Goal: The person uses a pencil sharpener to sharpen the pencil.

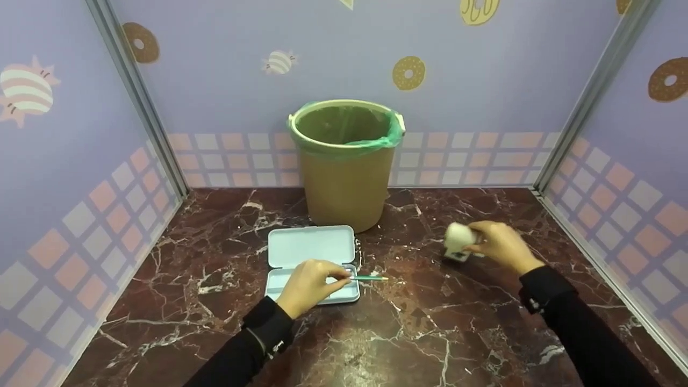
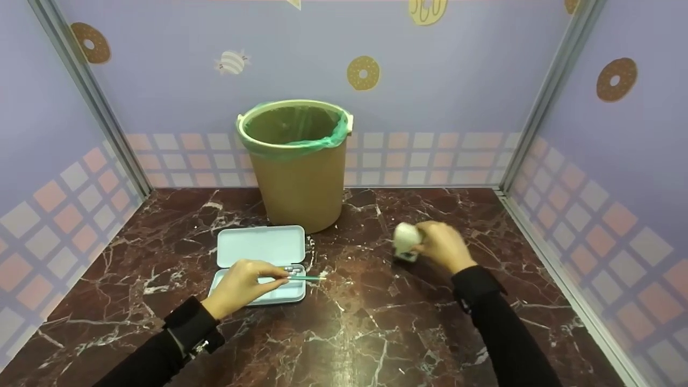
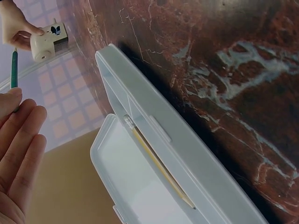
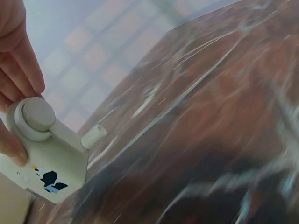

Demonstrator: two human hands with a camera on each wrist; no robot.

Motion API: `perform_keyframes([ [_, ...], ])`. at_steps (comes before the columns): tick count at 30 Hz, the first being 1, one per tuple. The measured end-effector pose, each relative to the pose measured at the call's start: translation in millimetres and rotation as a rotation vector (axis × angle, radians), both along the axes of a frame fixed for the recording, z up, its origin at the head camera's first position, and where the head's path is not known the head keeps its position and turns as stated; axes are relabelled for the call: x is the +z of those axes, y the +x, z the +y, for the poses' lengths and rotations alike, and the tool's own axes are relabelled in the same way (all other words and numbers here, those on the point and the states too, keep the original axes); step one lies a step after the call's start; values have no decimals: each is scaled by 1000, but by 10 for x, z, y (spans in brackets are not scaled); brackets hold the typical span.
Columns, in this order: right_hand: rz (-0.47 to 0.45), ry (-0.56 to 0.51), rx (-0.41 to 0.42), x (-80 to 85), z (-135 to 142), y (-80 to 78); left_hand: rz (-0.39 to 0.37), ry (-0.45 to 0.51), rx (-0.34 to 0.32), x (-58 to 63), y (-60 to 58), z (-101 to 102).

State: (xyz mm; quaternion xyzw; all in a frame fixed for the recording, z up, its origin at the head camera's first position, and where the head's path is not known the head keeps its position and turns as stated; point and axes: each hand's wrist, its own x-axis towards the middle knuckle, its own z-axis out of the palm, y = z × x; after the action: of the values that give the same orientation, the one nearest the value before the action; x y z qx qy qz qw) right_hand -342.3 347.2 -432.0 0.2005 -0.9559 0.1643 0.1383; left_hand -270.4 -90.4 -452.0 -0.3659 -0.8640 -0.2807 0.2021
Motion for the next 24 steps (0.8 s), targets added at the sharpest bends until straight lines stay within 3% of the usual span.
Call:
perform_keyframes([
  [7, 54, 9, 149, 1, -470, 291, 2, 5, 8, -16, -4, 8],
  [15, 69, 79, 302, -33, -828, 502, -16, 10, 12, -36, 6, 17],
  [24, 69, 93, 364, -78, -996, 635, -24, -3, 21, -61, 0, 16],
])
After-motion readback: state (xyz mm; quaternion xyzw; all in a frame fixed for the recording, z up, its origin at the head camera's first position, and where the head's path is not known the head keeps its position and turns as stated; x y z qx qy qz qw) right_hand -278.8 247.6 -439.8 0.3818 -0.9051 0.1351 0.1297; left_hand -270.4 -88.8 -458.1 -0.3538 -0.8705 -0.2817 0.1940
